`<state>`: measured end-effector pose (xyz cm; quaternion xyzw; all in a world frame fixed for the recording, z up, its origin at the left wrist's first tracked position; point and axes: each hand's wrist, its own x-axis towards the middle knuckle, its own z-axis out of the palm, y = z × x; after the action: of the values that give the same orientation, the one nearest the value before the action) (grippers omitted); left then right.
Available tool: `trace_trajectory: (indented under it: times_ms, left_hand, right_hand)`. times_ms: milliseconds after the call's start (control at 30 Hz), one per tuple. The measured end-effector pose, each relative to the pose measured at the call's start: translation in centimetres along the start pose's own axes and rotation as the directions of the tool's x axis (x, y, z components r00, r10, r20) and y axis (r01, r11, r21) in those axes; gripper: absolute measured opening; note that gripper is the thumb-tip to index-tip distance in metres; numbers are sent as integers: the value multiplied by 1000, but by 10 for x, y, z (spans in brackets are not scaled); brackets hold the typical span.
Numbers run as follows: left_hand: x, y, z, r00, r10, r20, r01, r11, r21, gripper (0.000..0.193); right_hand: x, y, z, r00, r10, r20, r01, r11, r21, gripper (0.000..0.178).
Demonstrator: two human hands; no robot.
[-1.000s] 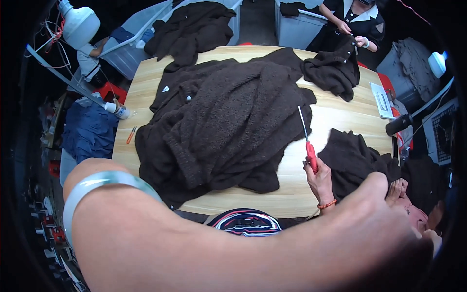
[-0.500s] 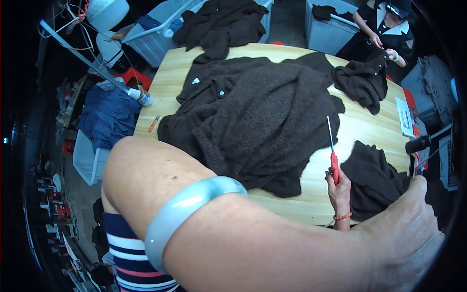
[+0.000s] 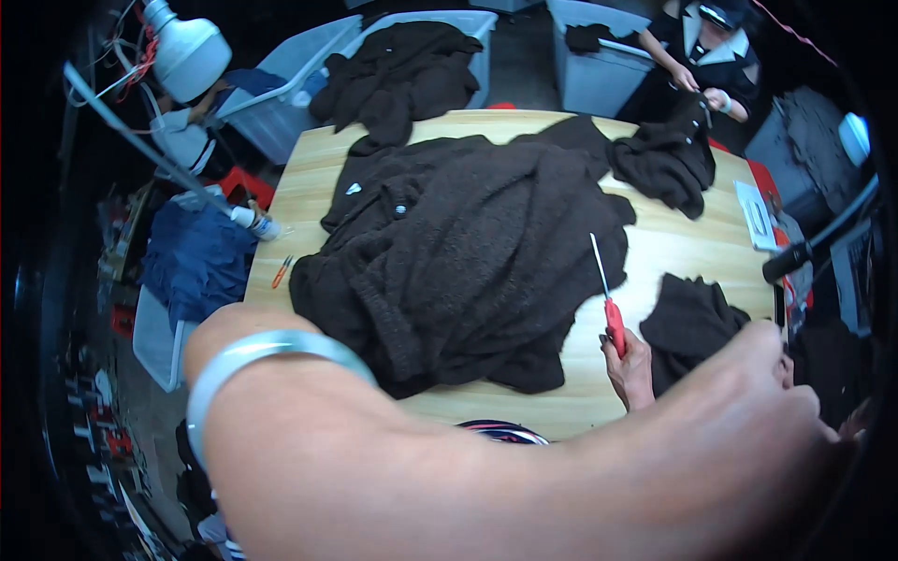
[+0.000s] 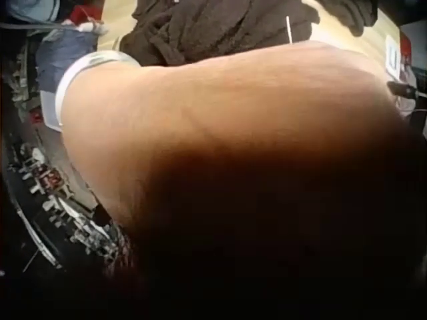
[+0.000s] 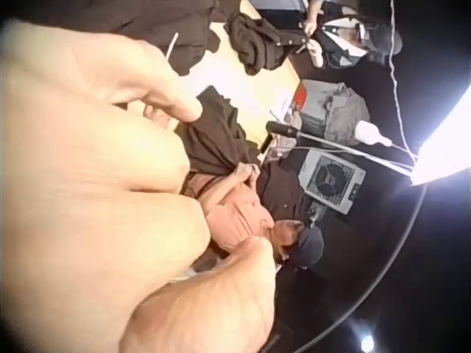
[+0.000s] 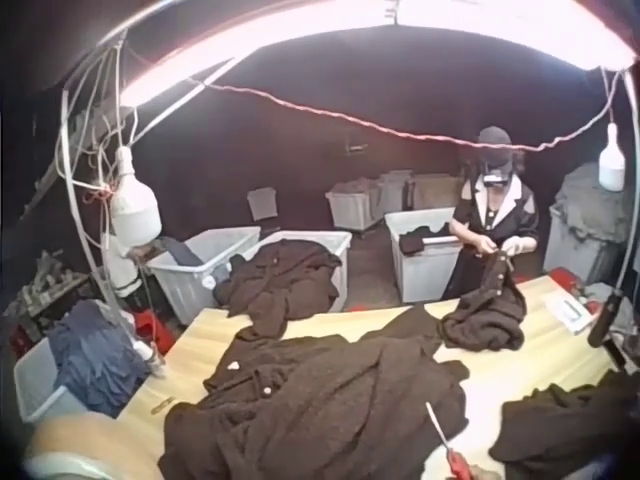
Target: Trimming loose threads from sweaters using scissors.
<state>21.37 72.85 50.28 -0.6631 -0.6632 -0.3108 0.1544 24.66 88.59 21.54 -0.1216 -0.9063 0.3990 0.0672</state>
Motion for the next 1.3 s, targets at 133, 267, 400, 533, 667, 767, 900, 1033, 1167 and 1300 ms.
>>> trace_trajectory:
  times_ms: [133,267,400,533,667,767,900,1033,1167,1300]
  left_hand:
    - [0,10,18,1000,11,7,-10,997,-83,28]
    - [-3,13,23,1000,-19,-2,19,997,-77,28]
    - [-11,16,23,999,-52,-12,51,997,-52,28]
    - [-13,17,27,998,-61,-13,60,996,-67,28]
    - [-19,18,31,998,-58,-5,58,997,-54,28]
    - [-26,19,28,993,-116,-6,116,993,15,28]
    - [-26,13,22,995,-95,-5,95,995,4,28]
    - [-38,8,15,991,-135,9,135,990,42,28]
    - [-54,17,6,977,-212,16,207,966,152,29]
    - [-25,4,-8,994,-113,-11,113,989,91,29]
  right_hand:
    - [-1,-7,-2,999,-26,-44,25,1000,-16,15]
    - [-6,-9,-9,1000,16,-25,-16,1000,4,15]
    - [-12,-7,-11,999,-27,-47,27,1000,-9,17]
    - [-13,-18,-18,999,44,2,-44,999,-9,18]
    - [-13,-43,-23,998,57,-9,-57,998,7,18]
    - [-7,-22,-4,1000,-7,30,6,999,47,19]
    - [-14,-15,-11,999,33,-16,-33,999,43,18]
    - [-12,-15,-17,999,27,17,-27,999,-27,16]
    - [-8,-18,-7,999,37,-3,-37,998,58,15]
    - [-14,10,-14,997,42,60,-42,999,6,13]
